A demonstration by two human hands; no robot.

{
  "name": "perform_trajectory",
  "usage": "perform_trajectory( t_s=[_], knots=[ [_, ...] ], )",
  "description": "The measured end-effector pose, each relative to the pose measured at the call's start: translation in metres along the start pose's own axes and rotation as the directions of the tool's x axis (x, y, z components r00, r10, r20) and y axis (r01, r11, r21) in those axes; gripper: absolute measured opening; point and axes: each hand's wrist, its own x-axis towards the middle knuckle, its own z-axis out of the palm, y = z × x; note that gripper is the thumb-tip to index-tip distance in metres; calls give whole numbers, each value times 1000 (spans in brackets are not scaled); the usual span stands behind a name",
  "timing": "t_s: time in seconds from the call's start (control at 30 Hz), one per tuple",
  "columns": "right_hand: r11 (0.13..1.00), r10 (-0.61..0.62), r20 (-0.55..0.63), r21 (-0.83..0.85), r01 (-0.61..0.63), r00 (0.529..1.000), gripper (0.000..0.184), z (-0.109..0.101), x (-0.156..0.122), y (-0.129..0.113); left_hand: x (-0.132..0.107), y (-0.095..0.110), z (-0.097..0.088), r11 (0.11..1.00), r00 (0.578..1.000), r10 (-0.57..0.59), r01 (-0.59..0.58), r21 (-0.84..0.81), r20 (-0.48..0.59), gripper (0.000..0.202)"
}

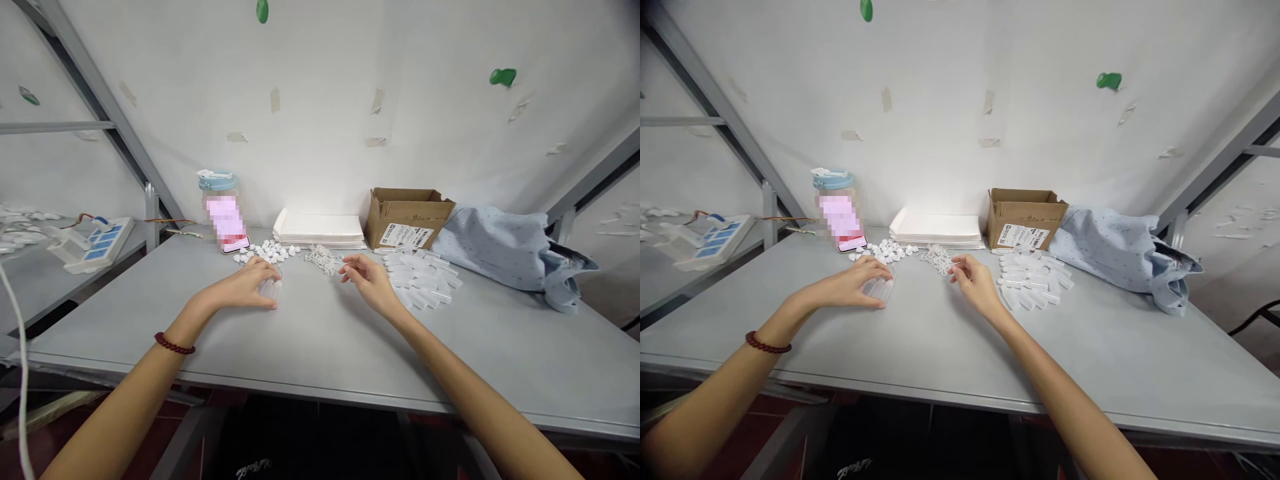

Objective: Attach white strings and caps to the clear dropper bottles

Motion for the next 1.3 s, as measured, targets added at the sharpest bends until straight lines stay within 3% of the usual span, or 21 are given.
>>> perform_trajectory(
  t_s=[0.5, 0.93, 1.3],
  knots=[
    [1000, 7, -9, 11, -7, 1000, 18, 0, 1, 2, 3, -1, 5, 1000, 999, 24, -24, 7, -22, 64],
    [1000, 2, -2, 0, -2, 1000, 17, 0, 0, 1, 13, 20, 16, 991, 991, 129, -128, 41, -41, 64],
    [1000, 1, -2, 7, -1, 1000, 19, 0, -1, 0, 16, 23, 7, 989, 995, 87, -93, 111, 57, 65]
  ],
)
